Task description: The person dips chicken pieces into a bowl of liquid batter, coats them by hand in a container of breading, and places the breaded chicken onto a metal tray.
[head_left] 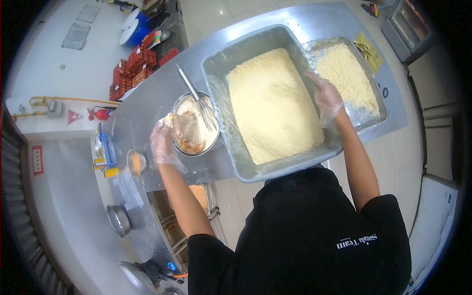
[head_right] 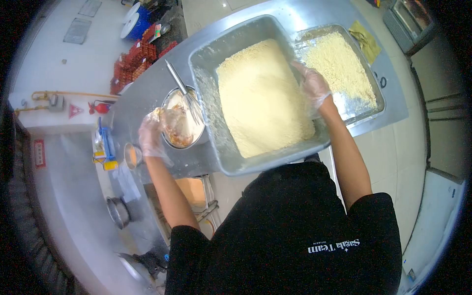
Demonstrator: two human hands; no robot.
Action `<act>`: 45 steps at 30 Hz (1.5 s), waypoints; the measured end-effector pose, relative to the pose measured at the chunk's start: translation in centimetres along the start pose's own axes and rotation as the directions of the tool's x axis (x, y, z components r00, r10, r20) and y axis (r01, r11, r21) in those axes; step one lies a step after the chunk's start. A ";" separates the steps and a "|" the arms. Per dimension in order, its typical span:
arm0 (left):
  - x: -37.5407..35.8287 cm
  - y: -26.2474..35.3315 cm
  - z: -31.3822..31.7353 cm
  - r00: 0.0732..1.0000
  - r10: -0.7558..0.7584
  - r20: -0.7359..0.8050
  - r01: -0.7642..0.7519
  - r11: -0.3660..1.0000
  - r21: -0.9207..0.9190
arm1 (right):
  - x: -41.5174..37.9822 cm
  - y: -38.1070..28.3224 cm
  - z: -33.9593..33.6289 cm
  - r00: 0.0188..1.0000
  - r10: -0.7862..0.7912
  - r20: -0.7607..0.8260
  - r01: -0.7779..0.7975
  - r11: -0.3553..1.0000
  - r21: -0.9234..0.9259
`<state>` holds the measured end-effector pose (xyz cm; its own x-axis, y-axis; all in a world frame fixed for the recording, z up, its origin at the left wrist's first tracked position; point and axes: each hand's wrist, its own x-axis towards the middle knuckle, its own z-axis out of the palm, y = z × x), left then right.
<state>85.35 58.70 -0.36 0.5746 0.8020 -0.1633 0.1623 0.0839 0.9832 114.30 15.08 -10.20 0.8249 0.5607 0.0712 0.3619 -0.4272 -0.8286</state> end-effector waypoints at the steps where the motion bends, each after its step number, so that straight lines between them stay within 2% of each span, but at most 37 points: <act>1: 0.0 0.1 0.1 1.000 -0.005 -0.002 0.005 1.000 0.020 | 0.3 -1.1 0.4 0.997 0.074 0.017 -0.075 0.997 0.016; 2: 0.0 0.2 0.3 1.000 -0.007 -0.003 0.007 0.999 0.042 | 0.5 -1.7 0.6 0.989 0.147 0.034 -0.148 0.988 0.033; 6: -0.2 1.1 1.3 1.000 0.005 -0.005 -0.005 1.000 -0.022 | 0.4 -1.5 1.1 0.998 0.030 -0.061 -0.030 1.000 0.001; 8: -1.7 3.1 3.1 0.998 0.041 0.041 -0.040 0.999 -0.032 | 0.4 -0.7 1.0 0.998 0.032 -0.049 -0.033 0.999 -0.016; 11: -4.4 7.2 6.4 0.987 0.093 0.134 -0.094 0.996 0.000 | 0.3 -0.1 1.4 0.986 -0.100 -0.134 0.094 0.994 -0.051; 12: -5.1 8.1 7.7 0.980 0.108 0.170 -0.114 0.993 0.020 | 0.2 -0.4 1.2 0.993 -0.051 -0.109 0.047 0.998 -0.038; 15: -7.3 8.7 12.3 0.925 0.193 0.327 -0.156 0.979 -0.134 | 0.0 -1.4 0.8 0.997 0.029 -0.074 -0.031 0.999 -0.035; 17: -7.2 5.8 14.9 0.965 0.037 0.258 -0.033 0.999 -0.019 | 0.0 -1.2 0.9 0.993 -0.007 -0.119 -0.002 0.997 -0.081; 19: -8.9 4.3 19.4 0.992 -0.056 0.115 0.022 0.959 0.284 | -0.1 -0.7 1.1 0.987 -0.052 -0.150 0.037 0.994 -0.103; 20: -6.4 1.5 19.8 0.973 0.041 0.227 -0.157 0.840 0.519 | -0.2 -0.5 1.2 0.984 -0.074 -0.161 0.056 0.992 -0.117; 21: -3.8 -2.0 20.0 0.929 0.102 0.356 -0.335 0.642 0.690 | -0.4 -0.4 1.2 0.987 -0.063 -0.148 0.045 0.992 -0.119; 23: -3.4 -4.4 21.5 0.931 0.105 0.348 -0.329 0.652 0.683 | -0.3 -0.4 0.9 0.991 -0.044 -0.127 0.029 0.992 -0.124; 27: -4.0 -5.9 24.7 0.878 0.123 0.463 -0.407 0.703 0.584 | 0.0 -2.8 0.6 0.935 -0.236 -0.264 0.065 0.847 -0.527; 29: -1.9 -11.0 25.4 0.824 0.130 0.552 -0.507 0.606 0.614 | 0.6 -6.1 -0.3 0.863 -0.384 -0.328 0.085 0.750 -0.656; 30: -1.1 -12.7 25.3 0.798 0.129 0.588 -0.550 0.554 0.625 | 1.7 -5.5 0.9 0.874 -0.404 -0.268 0.169 0.772 -0.612; 32: -2.2 -8.7 25.1 0.831 0.106 0.547 -0.475 0.647 0.596 | 5.2 -3.5 3.7 0.877 -0.452 -0.162 0.320 0.802 -0.505; 33: -3.2 -6.3 24.8 0.844 0.087 0.530 -0.434 0.691 0.578 | 6.6 -6.4 3.8 0.975 -0.211 0.074 0.222 0.887 -0.405; 34: -4.0 -4.8 23.8 0.865 0.149 0.479 -0.422 0.734 0.533 | 7.7 -9.3 4.0 0.944 0.036 0.329 0.081 0.939 -0.334; 37: -6.0 0.0 19.5 0.894 0.318 0.316 -0.432 0.800 0.417 | 10.5 -3.9 11.0 0.938 -0.134 0.320 0.294 0.797 -0.528; 40: -7.9 2.9 13.9 0.879 0.448 0.164 -0.473 0.778 0.413 | 14.0 -3.2 11.9 0.890 0.066 0.451 0.217 0.810 -0.545; 43: -9.3 2.4 9.4 0.944 0.324 -0.065 -0.294 0.913 0.282 | 14.4 -4.8 10.6 0.832 0.119 0.542 0.163 0.881 -0.444; 45: -9.1 0.6 6.2 0.959 0.255 -0.127 -0.213 0.938 0.274 | 13.3 -7.0 9.2 0.833 0.088 0.546 0.122 0.934 -0.336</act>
<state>85.24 47.80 1.17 0.4906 0.8651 0.1045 0.2492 -0.2542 0.9345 118.72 32.04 -8.57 0.4821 0.8170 -0.3164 0.5847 -0.5689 -0.5783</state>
